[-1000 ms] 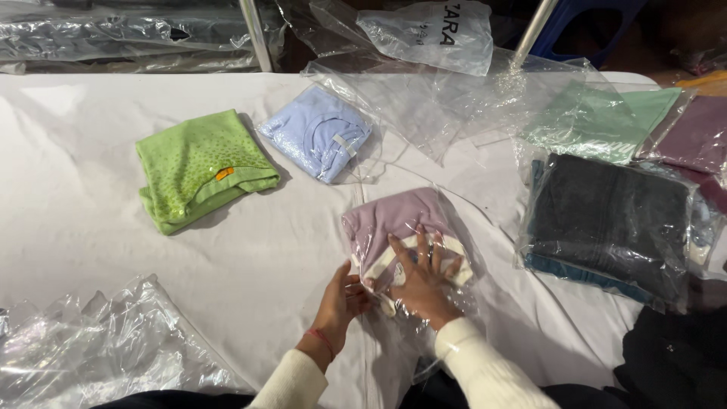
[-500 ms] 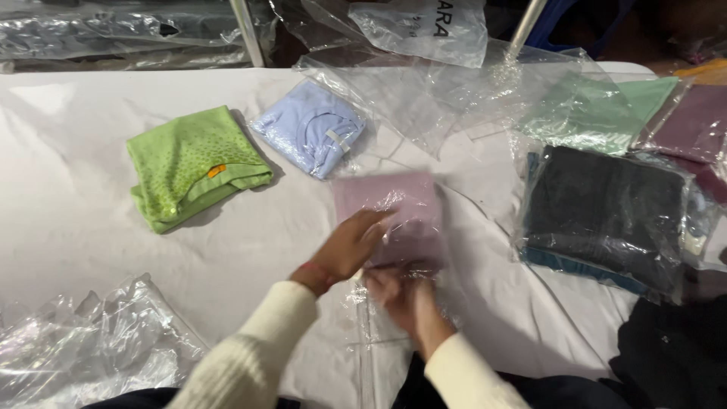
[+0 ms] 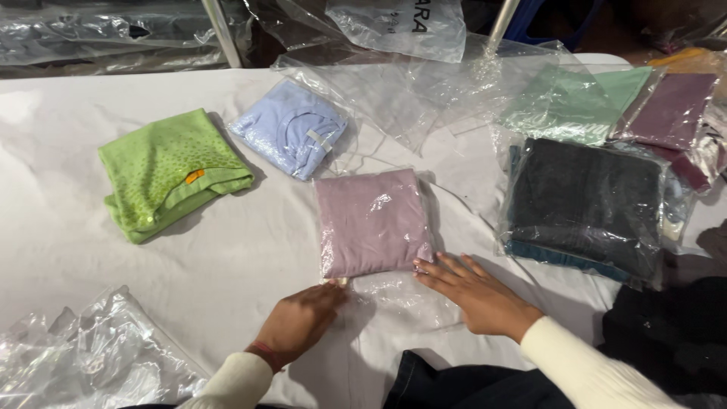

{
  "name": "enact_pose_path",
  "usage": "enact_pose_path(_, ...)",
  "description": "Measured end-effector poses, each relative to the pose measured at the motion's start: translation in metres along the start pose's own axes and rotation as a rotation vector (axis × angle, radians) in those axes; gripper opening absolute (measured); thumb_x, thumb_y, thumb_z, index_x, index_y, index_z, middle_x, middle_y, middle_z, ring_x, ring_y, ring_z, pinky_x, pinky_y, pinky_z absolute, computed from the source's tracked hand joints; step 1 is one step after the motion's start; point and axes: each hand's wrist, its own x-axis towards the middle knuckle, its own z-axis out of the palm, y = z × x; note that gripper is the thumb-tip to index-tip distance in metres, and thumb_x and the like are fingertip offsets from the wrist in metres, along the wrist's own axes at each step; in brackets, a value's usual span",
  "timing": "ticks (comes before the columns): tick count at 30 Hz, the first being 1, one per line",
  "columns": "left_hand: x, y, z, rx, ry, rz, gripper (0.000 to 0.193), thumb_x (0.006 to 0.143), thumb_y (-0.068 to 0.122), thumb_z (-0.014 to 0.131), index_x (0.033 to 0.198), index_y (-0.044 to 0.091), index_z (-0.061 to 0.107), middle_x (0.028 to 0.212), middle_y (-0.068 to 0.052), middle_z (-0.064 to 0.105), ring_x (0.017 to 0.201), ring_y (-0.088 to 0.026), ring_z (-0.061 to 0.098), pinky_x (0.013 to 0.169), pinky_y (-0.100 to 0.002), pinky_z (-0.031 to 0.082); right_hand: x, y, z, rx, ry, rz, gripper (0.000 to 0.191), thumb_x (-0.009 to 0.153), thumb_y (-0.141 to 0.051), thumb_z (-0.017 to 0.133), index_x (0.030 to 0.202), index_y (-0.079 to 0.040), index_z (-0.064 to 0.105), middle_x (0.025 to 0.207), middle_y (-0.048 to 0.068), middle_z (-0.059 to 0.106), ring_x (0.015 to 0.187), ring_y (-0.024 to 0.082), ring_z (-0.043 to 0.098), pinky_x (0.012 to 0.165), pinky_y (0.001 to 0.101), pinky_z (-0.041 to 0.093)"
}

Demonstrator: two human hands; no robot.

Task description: The person folds garments one at a time on a white table, smoothing and aligning each shirt or top before folding it into a compact square. Each folded garment is then wrapped in a clear plastic bag and the bagged items are stacked together on the table.

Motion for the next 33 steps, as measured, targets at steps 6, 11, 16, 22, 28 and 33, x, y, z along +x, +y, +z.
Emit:
enact_pose_path(6, 0.025, 0.022, 0.006, -0.561, 0.158, -0.621, 0.033, 0.106, 0.027, 0.051, 0.108, 0.003, 0.073, 0.087, -0.012, 0.078, 0.086, -0.028, 0.078, 0.079, -0.032, 0.058, 0.021, 0.021, 0.022, 0.828, 0.185, 0.332, 0.035, 0.099, -0.03, 0.057, 0.128, -0.015, 0.071, 0.137, 0.001, 0.066, 0.132, 0.017, 0.055, 0.111, 0.0346, 0.041)
enact_pose_path(11, 0.043, 0.001, 0.018, -0.552, 0.313, -0.657, 0.029, 0.098, 0.018, 0.06, 0.118, -0.002, 0.065, 0.11, -0.019, 0.068, 0.093, -0.032, 0.076, 0.077, -0.038, 0.059, 0.061, 0.043, 0.049, 1.011, 0.465, 0.509, 0.038, 0.1, -0.034, 0.063, 0.089, -0.001, 0.077, 0.085, 0.006, 0.077, 0.084, 0.013, 0.068, 0.078, 0.0299, 0.053)
enact_pose_path(16, 0.04, -0.024, 0.001, 0.662, 0.095, 0.28, 0.077, 0.067, 0.009, 0.067, 0.142, 0.017, 0.05, 0.147, -0.011, 0.043, 0.126, -0.032, 0.064, 0.106, -0.051, 0.036, 0.087, 0.056, 0.061, 1.057, 0.511, 0.68, 0.027, 0.093, -0.029, 0.073, 0.095, -0.002, 0.076, 0.085, 0.01, 0.075, 0.074, 0.013, 0.068, 0.065, 0.0292, 0.052)
enact_pose_path(22, 0.087, 0.007, -0.019, 0.142, 0.367, 0.264, 0.032, 0.093, 0.023, 0.066, 0.123, 0.012, 0.065, 0.12, -0.01, 0.073, 0.11, -0.029, 0.07, 0.111, -0.053, 0.035, 0.06, 0.071, 0.047, 1.452, 0.409, 0.57, 0.058, 0.082, -0.024, 0.077, 0.136, -0.021, 0.054, 0.098, 0.009, 0.066, 0.084, 0.014, 0.067, 0.062, 0.0309, 0.054)
enact_pose_path(28, 0.206, 0.088, 0.002, -0.708, 0.59, -0.275, 0.038, 0.102, 0.038, 0.063, 0.109, 0.0, 0.064, 0.073, -0.009, 0.054, 0.067, -0.012, 0.044, 0.056, -0.037, 0.038, -0.046, 0.12, -0.052, 2.01, 0.559, 0.005, 0.069, 0.096, -0.062, 0.057, 0.134, -0.005, 0.057, 0.129, 0.009, 0.068, 0.116, 0.023, 0.064, 0.096, 0.0416, 0.05)
enact_pose_path(33, 0.33, 0.177, 0.045, -1.219, 0.502, -0.422, 0.072, 0.092, 0.055, 0.065, 0.13, -0.005, 0.055, 0.122, -0.025, 0.066, 0.106, -0.027, 0.066, 0.09, -0.04, 0.053, -0.126, 0.159, -0.113, 1.535, 0.814, 0.206, 0.065, 0.083, -0.029, 0.076, 0.142, -0.014, 0.053, 0.139, 0.004, 0.062, 0.129, 0.019, 0.059, 0.106, 0.0407, 0.048)
